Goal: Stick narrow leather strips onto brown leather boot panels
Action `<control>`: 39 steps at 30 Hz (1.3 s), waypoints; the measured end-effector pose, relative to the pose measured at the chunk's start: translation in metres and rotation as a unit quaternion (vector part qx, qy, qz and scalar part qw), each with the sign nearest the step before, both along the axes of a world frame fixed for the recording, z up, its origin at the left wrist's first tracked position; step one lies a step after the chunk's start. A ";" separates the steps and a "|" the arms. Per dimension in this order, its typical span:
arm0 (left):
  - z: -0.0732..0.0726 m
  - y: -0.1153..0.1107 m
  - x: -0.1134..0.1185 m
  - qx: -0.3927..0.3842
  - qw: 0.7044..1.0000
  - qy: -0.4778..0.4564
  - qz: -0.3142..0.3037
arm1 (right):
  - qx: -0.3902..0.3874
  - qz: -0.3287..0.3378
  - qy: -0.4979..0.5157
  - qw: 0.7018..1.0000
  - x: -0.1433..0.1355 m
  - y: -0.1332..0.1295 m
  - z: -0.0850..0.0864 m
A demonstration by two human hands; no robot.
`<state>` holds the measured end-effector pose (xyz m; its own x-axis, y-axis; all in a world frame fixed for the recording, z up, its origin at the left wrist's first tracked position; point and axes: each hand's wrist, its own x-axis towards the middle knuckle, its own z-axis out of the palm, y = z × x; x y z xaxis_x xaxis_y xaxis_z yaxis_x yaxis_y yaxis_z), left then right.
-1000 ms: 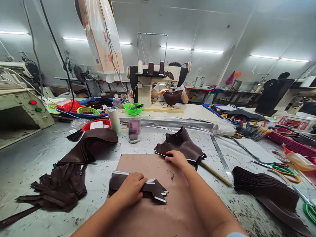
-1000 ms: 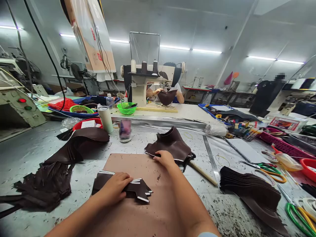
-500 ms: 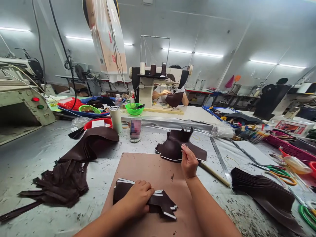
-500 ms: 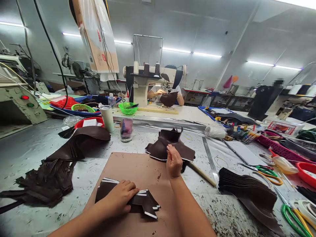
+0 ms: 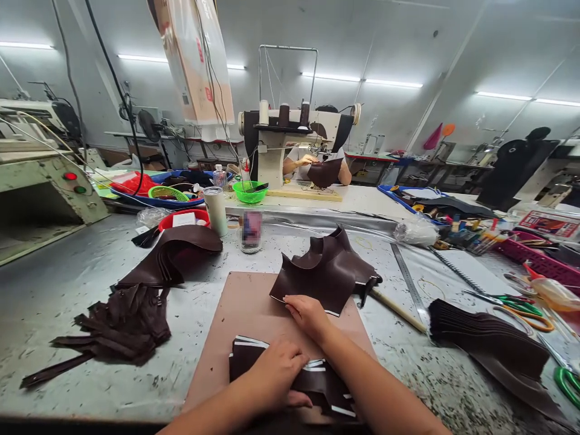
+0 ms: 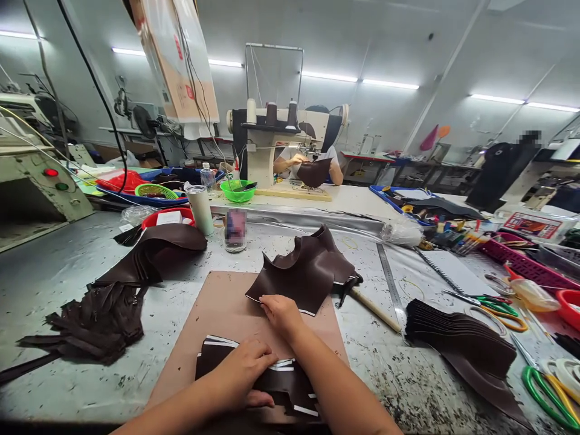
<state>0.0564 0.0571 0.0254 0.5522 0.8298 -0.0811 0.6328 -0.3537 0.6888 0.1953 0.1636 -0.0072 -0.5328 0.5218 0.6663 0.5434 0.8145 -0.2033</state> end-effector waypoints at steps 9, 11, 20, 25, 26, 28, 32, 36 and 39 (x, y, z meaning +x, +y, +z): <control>0.001 0.064 -0.033 -0.219 0.917 -0.180 0.280 | 0.008 0.043 -0.068 0.997 0.008 -0.018 0.008; 0.001 0.075 -0.040 -0.257 0.907 -0.182 0.281 | -0.005 0.046 -0.081 0.996 0.008 -0.018 0.008; 0.003 0.090 -0.051 -0.306 0.914 -0.140 0.229 | -0.123 0.020 -0.103 0.987 -0.006 -0.019 0.025; 0.001 0.091 -0.051 -0.263 0.938 -0.093 0.205 | -0.163 0.010 -0.116 0.980 -0.025 -0.018 0.027; 0.003 0.089 -0.051 -0.247 0.945 -0.084 0.196 | -0.165 0.005 -0.121 0.979 -0.027 -0.018 0.026; 0.008 0.079 -0.052 -0.200 0.963 -0.062 0.171 | -0.166 -0.012 -0.129 0.978 -0.025 -0.019 0.024; 0.018 0.043 -0.059 -0.097 0.989 -0.001 0.110 | -0.176 -0.021 -0.138 0.974 -0.010 -0.023 0.020; 0.019 0.017 -0.064 -0.066 0.993 0.068 0.065 | -0.095 -0.020 -0.058 0.994 0.008 -0.023 0.022; 0.023 0.013 -0.064 -0.069 0.987 0.147 0.017 | 0.047 -0.097 0.002 0.994 0.019 -0.012 0.031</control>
